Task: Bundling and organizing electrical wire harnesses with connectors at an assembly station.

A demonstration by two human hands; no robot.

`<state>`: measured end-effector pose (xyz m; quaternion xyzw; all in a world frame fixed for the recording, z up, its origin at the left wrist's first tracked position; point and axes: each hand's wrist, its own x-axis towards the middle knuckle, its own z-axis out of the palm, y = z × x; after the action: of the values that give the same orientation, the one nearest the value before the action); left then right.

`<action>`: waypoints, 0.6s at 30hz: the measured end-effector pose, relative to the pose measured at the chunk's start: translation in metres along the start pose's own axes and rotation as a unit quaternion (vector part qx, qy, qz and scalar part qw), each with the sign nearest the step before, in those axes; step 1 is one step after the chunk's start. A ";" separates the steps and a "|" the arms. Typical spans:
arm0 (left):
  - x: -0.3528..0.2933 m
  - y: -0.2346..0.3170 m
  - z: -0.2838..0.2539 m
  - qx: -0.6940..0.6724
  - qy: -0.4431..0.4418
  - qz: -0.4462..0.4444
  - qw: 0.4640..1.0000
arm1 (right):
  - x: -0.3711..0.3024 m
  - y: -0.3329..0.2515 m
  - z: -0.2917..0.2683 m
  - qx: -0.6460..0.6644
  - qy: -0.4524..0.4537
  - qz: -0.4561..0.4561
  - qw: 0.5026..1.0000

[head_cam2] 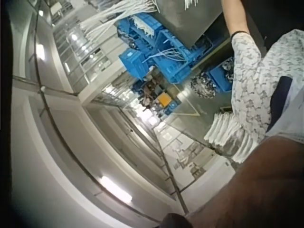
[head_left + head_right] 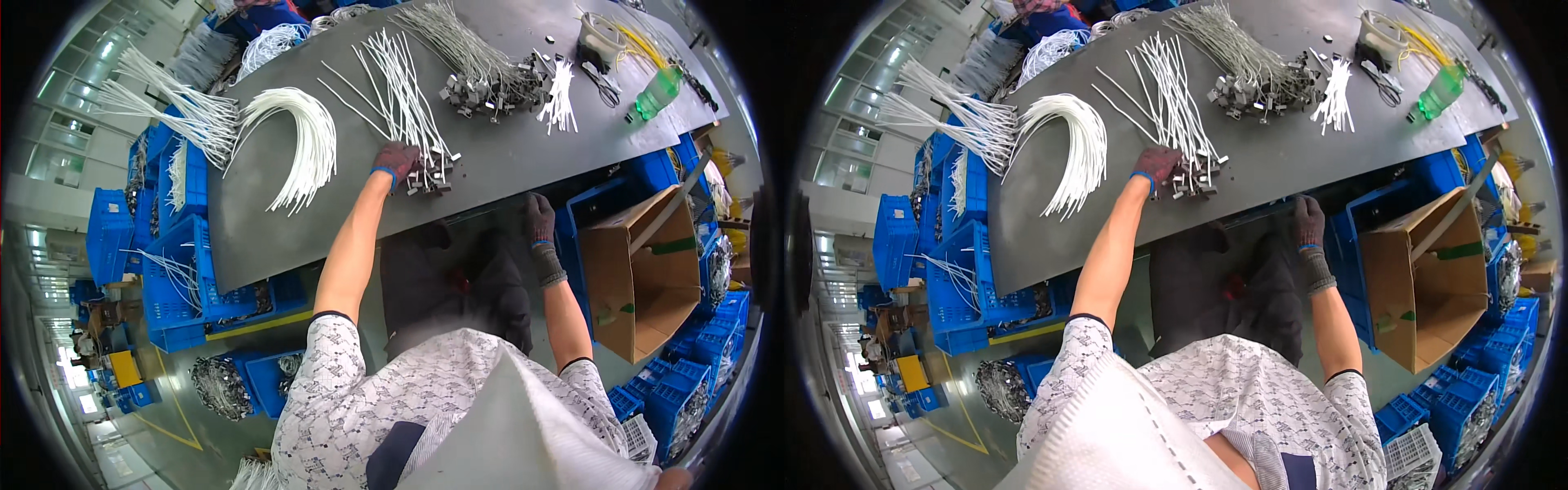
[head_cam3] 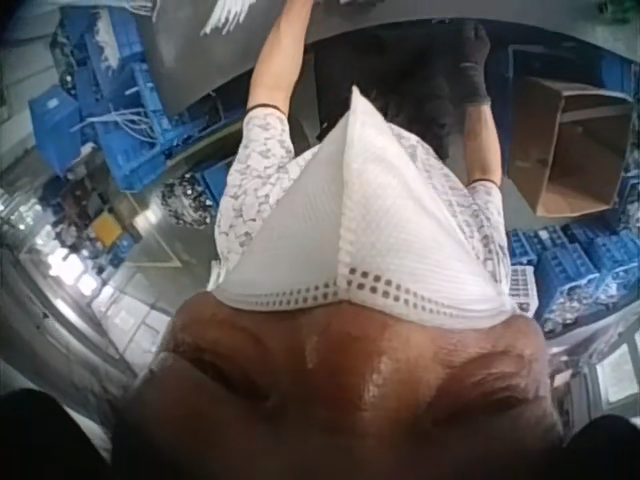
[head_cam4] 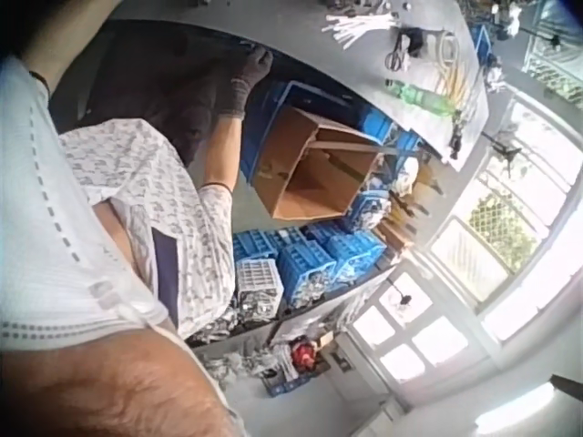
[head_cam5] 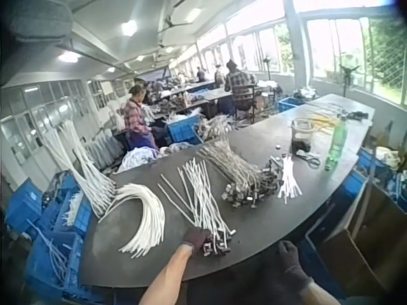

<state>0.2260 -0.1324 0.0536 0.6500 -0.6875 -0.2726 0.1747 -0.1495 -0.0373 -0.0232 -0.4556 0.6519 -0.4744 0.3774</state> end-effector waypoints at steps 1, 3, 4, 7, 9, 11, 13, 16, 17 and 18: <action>-0.002 -0.010 0.000 -0.011 -0.015 -0.059 0.998 | 0.009 -0.002 0.006 -0.026 0.006 -0.063 0.998; -0.014 -0.007 -0.003 -0.042 0.033 -0.068 0.996 | 0.026 -0.004 0.013 -0.054 0.011 -0.122 0.991; -0.020 -0.004 -0.005 -0.069 0.082 -0.074 0.991 | 0.040 -0.007 0.017 -0.082 0.003 -0.104 0.991; -0.045 -0.049 -0.020 -0.015 0.202 -0.128 0.971 | 0.078 -0.055 0.057 -0.152 -0.014 -0.108 0.982; -0.064 -0.071 -0.034 0.038 0.259 -0.172 0.950 | 0.110 -0.070 0.082 -0.238 -0.003 -0.129 0.963; -0.075 -0.084 -0.048 0.209 0.247 -0.328 0.888 | 0.149 -0.067 0.107 -0.266 -0.016 -0.115 0.957; -0.071 -0.107 -0.049 0.227 0.220 -0.330 0.890 | 0.200 -0.052 0.124 -0.296 -0.049 -0.037 0.953; -0.075 -0.120 -0.047 0.237 0.206 -0.333 0.889 | 0.225 -0.033 0.151 -0.250 -0.068 -0.045 0.965; -0.062 -0.119 -0.042 0.225 0.185 -0.319 0.902 | 0.234 -0.013 0.143 -0.251 -0.060 -0.041 0.965; -0.043 -0.115 -0.034 0.210 0.161 -0.300 0.917 | 0.243 0.013 0.128 -0.223 -0.026 -0.057 0.973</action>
<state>0.3421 -0.0954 0.0164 0.8823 -0.4647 -0.0531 0.0521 -0.1068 -0.3025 -0.0839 -0.5772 0.7037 -0.3259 0.2558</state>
